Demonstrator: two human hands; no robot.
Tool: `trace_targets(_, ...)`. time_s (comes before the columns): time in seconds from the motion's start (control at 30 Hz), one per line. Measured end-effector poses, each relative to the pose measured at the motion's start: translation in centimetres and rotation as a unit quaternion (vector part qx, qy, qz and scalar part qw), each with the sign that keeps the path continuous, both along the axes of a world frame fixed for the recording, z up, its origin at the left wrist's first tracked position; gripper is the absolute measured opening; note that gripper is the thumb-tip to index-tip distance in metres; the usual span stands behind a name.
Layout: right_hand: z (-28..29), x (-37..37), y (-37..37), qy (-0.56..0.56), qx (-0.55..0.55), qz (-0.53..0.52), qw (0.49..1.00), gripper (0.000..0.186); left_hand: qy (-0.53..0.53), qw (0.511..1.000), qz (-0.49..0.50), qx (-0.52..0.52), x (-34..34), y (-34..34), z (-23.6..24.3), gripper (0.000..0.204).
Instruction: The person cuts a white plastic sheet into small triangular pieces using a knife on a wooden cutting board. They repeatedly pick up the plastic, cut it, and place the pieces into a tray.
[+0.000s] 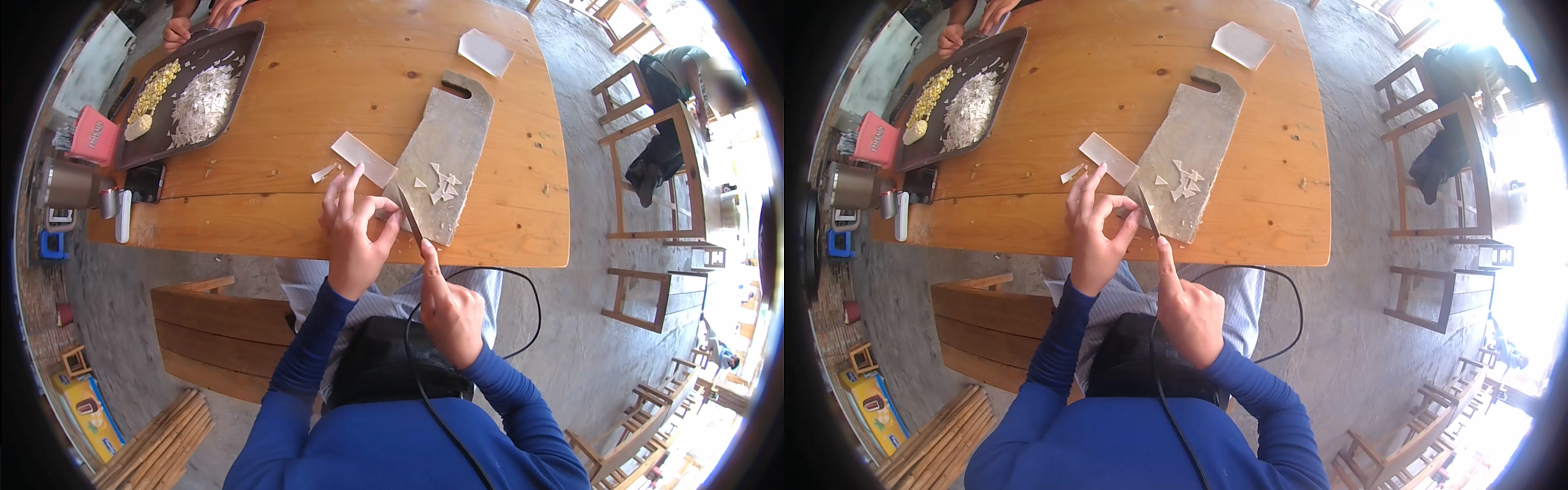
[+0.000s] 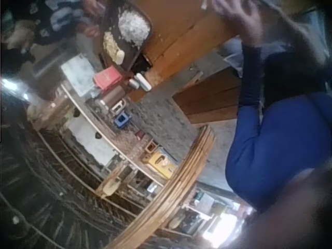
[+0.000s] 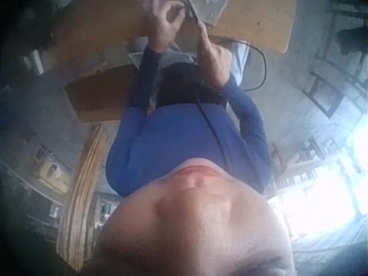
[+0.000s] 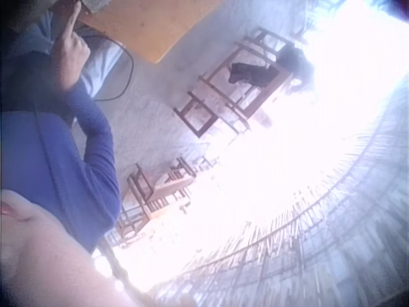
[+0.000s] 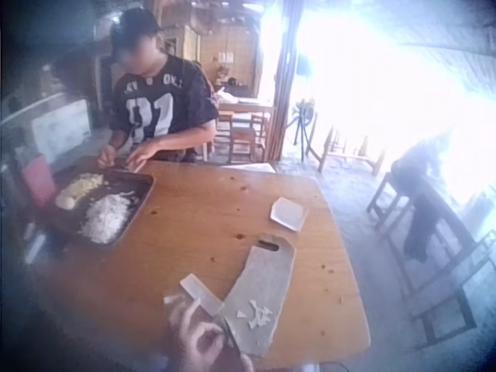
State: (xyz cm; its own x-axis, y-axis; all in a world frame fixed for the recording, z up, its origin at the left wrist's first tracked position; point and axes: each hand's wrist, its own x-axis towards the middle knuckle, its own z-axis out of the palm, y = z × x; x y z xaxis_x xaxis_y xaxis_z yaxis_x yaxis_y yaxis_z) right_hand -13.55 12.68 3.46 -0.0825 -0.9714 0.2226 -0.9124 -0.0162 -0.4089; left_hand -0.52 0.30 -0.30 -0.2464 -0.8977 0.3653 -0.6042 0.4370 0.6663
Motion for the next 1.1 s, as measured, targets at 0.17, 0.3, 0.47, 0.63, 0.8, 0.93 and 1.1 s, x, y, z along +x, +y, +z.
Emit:
trace_targets(0.17, 0.1, 0.8, 1.4, 0.019, 0.021, -0.014, 0.999, 0.078, -0.008, 1.0, 0.004, -0.006, 0.0, 0.0, 0.1, 0.011)
trace_targets(0.3, -0.7, 1.5, -0.3, 0.037, -0.003, -0.021, 0.999, 0.079, -0.01, 1.0, 0.009, -0.005, 0.2, 0.1, 0.2, 0.011)
trace_targets(0.47, -1.1, 0.6, -0.1, -0.014, -0.023, -0.015, 1.0, 0.078, -0.003, 1.0, 0.009, -0.012, -0.1, 0.3, 0.1, 0.01)
trace_targets(0.63, -1.2, 0.3, 1.5, -0.113, -0.011, -0.027, 0.993, 0.064, 0.034, 0.999, 0.01, -0.011, 0.3, 0.2, -0.3, 0.013)
trace_targets(0.8, -0.9, -1.0, 0.4, -0.235, -0.071, -0.09, 0.965, 0.046, 0.022, 1.0, -0.02, -0.01, 0.5, 0.7, 0.6, 0.017)
trace_targets(0.93, -1.7, -4.3, -2.0, -0.226, -0.109, -0.149, 0.956, 0.04, -0.029, 0.998, -0.06, -0.004, 0.5, 0.5, 1.0, 0.019)
trace_targets(1.1, -2.4, -6.1, -2.5, -0.33, -0.099, -0.108, 0.932, 0.035, -0.034, 0.997, -0.061, -0.026, -0.1, -0.3, 1.4, 0.013)
